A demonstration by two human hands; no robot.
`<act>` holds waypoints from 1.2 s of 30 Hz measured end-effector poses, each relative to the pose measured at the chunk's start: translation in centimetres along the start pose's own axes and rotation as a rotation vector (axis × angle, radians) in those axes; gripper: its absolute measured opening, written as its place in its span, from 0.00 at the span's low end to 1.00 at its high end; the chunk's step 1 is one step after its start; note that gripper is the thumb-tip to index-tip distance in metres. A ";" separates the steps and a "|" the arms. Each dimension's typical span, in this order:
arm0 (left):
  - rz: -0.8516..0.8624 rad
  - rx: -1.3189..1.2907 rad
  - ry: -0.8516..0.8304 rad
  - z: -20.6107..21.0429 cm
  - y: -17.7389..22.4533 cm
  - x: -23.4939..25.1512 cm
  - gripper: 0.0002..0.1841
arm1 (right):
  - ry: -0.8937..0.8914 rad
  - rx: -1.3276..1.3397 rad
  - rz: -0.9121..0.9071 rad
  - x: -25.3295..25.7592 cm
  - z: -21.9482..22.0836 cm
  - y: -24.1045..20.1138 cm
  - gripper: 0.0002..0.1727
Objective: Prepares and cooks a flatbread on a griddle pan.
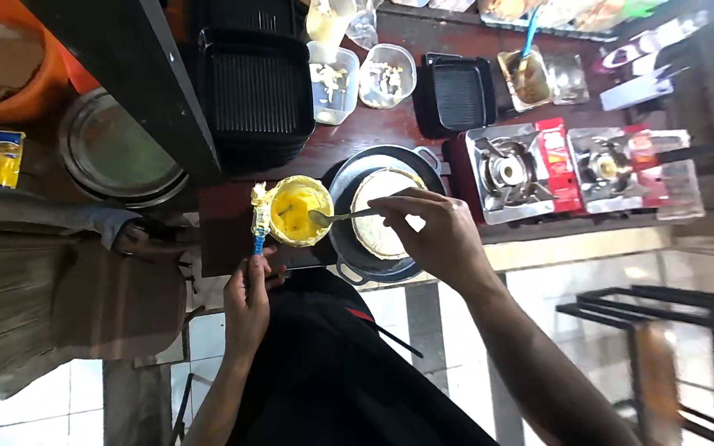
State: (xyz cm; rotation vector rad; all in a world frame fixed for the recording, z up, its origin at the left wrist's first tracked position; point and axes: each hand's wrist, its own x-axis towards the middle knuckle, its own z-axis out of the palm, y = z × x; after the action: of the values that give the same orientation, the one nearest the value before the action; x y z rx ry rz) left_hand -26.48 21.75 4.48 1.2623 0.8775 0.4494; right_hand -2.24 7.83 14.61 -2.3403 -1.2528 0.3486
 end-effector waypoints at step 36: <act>0.003 0.094 0.069 -1.2 0.4 2.2 0.26 | 0.413 -0.341 0.358 -16.2 6.6 15.8 0.18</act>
State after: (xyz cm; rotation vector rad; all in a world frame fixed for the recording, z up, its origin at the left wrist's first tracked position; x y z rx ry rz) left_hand -26.03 24.20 4.07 1.3404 0.9645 0.4614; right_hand -2.68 -11.42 1.01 -2.7401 -0.7394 -0.2538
